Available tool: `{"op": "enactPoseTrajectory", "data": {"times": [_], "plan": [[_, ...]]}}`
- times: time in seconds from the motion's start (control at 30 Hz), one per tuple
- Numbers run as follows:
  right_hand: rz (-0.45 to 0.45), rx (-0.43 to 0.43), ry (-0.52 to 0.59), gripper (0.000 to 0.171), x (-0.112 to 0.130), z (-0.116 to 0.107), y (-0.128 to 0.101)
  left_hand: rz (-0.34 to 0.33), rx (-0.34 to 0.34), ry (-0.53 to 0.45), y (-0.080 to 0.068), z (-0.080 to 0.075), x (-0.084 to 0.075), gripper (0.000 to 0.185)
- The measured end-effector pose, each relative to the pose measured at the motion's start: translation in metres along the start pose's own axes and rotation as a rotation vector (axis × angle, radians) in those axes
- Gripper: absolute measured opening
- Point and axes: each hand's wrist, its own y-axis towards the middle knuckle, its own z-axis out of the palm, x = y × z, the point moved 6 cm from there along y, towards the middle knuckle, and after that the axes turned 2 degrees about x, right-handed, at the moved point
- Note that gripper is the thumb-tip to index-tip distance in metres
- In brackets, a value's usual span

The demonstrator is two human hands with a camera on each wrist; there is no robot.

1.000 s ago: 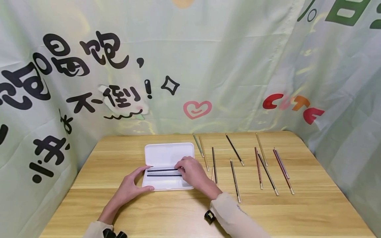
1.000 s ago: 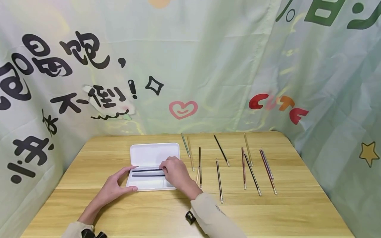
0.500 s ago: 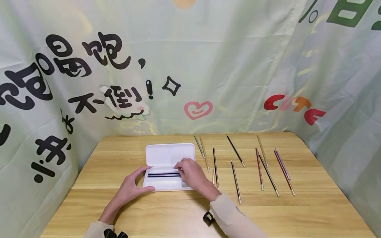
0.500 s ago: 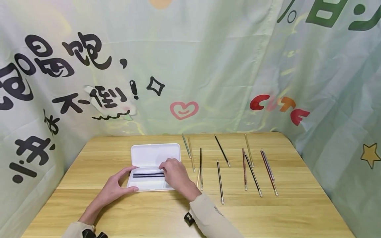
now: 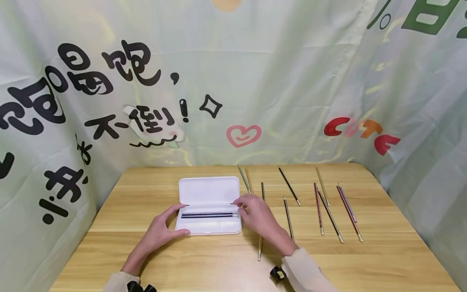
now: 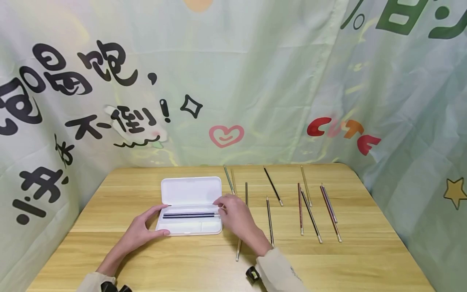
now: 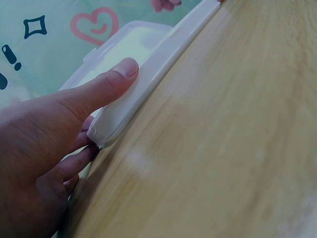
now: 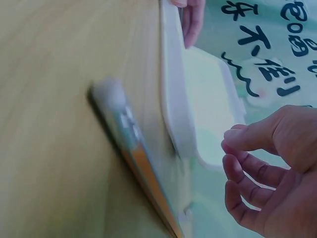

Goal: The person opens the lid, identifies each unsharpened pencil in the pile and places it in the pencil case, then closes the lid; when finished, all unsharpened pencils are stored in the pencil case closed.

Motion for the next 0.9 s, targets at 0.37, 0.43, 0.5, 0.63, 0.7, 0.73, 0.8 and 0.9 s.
{"op": "enactPoseTrajectory", "data": {"times": [0.37, 0.43, 0.5, 0.63, 0.7, 0.73, 0.8, 0.9], "plan": [[0.017, -0.109, -0.023, 0.026, -0.034, -0.055, -0.03, -0.007, 0.004, -0.002, 0.0, 0.001, 0.003, 0.082], [-0.003, -0.137, -0.041, 0.026, -0.041, -0.066, -0.035, -0.008, 0.001, -0.006, 0.0, 0.0, 0.002, 0.082], [-0.023, -0.168, -0.053, 0.026, -0.048, -0.077, -0.041, -0.008, -0.001, -0.008, 0.0, 0.0, 0.002, 0.081], [-0.034, -0.235, -0.09, 0.027, -0.063, -0.097, -0.052, -0.007, 0.002, -0.006, 0.0, 0.0, 0.001, 0.08], [-0.021, -0.255, -0.103, 0.027, -0.072, -0.106, -0.057, -0.007, 0.003, -0.006, 0.0, 0.0, 0.001, 0.08], [-0.008, -0.261, -0.104, 0.027, -0.077, -0.111, -0.059, -0.007, 0.003, -0.006, 0.0, 0.0, 0.001, 0.08], [0.02, -0.268, -0.1, 0.027, -0.088, -0.118, -0.063, -0.007, 0.001, -0.007, 0.0, 0.0, 0.001, 0.081], [0.07, -0.287, -0.101, 0.029, -0.104, -0.13, -0.07, -0.011, 0.001, -0.006, 0.0, 0.001, 0.0, 0.081]]}}
